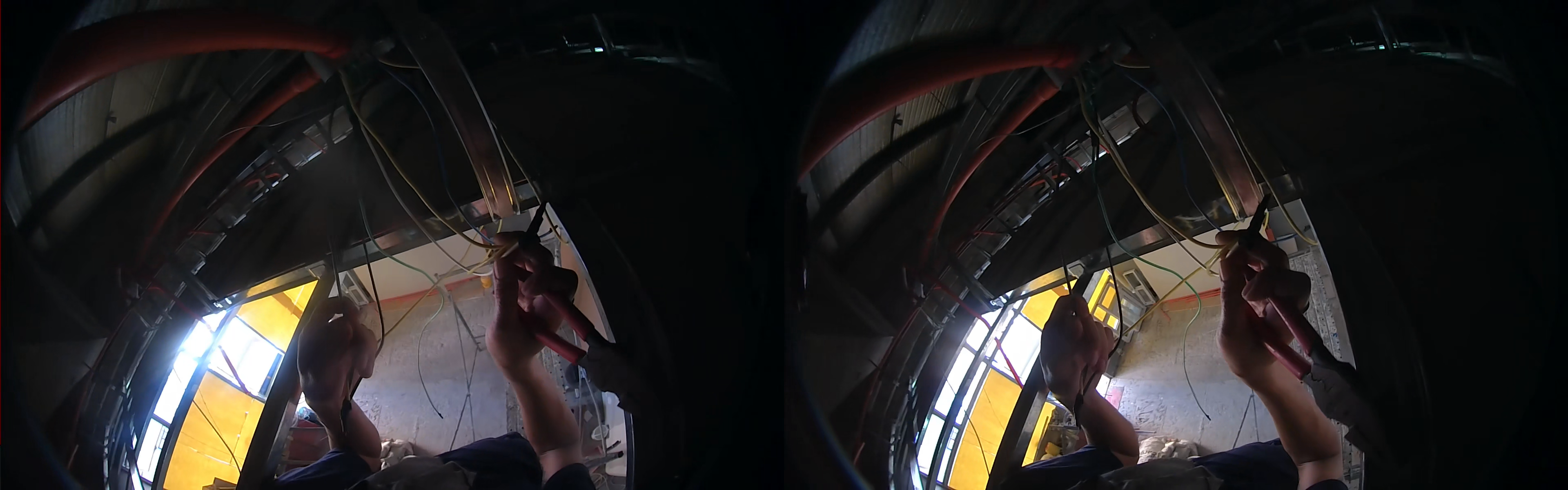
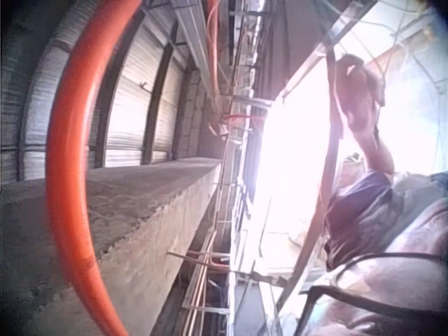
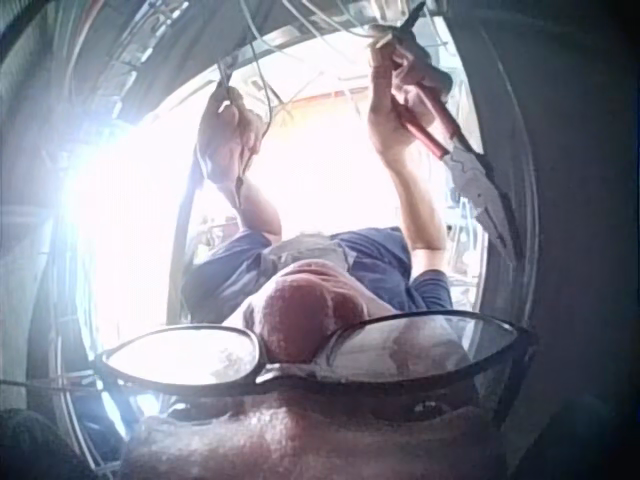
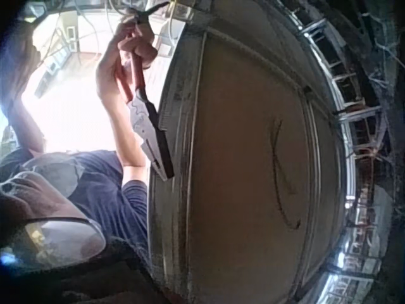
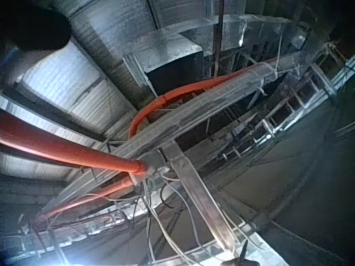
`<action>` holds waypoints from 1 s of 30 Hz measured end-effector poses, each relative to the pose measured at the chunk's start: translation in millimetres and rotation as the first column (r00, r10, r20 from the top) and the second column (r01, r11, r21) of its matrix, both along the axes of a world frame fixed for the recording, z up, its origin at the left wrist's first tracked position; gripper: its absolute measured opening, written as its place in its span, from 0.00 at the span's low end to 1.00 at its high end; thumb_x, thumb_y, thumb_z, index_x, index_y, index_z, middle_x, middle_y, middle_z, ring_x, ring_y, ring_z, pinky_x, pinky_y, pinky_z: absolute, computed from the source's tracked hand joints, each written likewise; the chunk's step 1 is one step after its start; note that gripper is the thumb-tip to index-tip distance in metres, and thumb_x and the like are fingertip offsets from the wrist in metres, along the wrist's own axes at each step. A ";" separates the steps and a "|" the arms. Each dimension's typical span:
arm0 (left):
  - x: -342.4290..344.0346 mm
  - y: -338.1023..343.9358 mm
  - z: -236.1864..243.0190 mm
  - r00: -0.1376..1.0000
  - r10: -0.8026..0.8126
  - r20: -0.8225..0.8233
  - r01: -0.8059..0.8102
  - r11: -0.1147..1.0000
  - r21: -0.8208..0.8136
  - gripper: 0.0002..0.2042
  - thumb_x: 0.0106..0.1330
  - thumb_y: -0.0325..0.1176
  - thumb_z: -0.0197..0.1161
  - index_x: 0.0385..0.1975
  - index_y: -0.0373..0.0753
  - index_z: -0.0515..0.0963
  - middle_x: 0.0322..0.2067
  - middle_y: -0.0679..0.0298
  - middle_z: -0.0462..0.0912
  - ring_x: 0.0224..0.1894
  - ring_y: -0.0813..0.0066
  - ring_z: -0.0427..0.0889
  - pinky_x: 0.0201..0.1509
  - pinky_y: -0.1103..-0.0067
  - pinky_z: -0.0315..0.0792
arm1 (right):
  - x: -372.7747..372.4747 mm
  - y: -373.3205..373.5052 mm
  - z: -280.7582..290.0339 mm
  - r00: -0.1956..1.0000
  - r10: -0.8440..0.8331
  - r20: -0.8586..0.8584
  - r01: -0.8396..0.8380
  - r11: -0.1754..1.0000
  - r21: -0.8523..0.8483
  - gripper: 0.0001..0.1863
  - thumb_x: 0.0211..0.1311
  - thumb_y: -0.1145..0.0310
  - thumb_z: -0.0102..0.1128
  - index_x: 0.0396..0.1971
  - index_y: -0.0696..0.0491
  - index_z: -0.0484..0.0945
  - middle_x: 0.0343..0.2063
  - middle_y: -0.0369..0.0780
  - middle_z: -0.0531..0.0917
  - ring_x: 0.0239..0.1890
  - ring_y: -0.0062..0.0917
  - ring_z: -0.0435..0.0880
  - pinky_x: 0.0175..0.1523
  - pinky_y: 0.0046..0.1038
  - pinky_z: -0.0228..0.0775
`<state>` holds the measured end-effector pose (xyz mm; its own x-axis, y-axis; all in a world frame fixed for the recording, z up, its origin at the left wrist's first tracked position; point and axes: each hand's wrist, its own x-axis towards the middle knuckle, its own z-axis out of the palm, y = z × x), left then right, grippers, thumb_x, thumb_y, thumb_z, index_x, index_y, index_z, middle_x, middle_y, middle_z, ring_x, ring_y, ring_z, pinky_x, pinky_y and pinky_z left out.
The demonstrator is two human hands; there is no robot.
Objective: The person puts on eyeglasses, removes tape and strips insulation from hanging wires using pliers and by hand, and arranges the wires in the ceiling frame.
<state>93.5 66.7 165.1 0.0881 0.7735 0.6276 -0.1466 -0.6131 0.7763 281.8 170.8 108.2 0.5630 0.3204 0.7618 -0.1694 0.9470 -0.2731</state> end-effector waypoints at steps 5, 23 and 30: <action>10.4 -8.2 3.8 0.992 0.049 0.120 -0.047 0.999 -0.018 0.12 0.74 0.34 0.54 0.45 0.29 0.70 0.13 0.67 0.69 0.08 0.82 0.62 0.15 0.82 0.53 | 8.3 -4.8 0.5 0.995 -0.076 0.064 0.077 0.997 -0.019 0.18 0.66 0.81 0.59 0.37 0.49 0.57 0.43 0.45 0.80 0.41 0.20 0.81 0.39 0.21 0.72; -29.9 45.3 -20.9 0.989 0.113 0.092 -0.106 0.991 -0.078 0.10 0.72 0.34 0.55 0.34 0.34 0.69 0.11 0.69 0.66 0.06 0.80 0.60 0.15 0.81 0.52 | -22.7 38.9 -27.0 0.987 0.042 0.157 -0.055 0.996 0.077 0.14 0.73 0.75 0.49 0.38 0.46 0.52 0.61 0.63 0.68 0.58 0.42 0.79 0.59 0.36 0.75; -35.2 56.5 -26.7 0.994 0.074 0.079 -0.069 0.995 -0.066 0.10 0.73 0.35 0.55 0.33 0.34 0.69 0.11 0.70 0.66 0.06 0.81 0.61 0.14 0.82 0.52 | -37.6 47.7 -41.5 0.982 0.188 0.023 -0.189 0.978 0.090 0.15 0.73 0.78 0.47 0.37 0.45 0.50 0.59 0.65 0.69 0.58 0.44 0.78 0.62 0.41 0.72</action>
<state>58.3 123.2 138.4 -0.0184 0.8142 0.5803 -0.1684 -0.5746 0.8009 244.2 218.4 66.8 0.4885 0.3482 0.8001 -0.3438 0.9196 -0.1903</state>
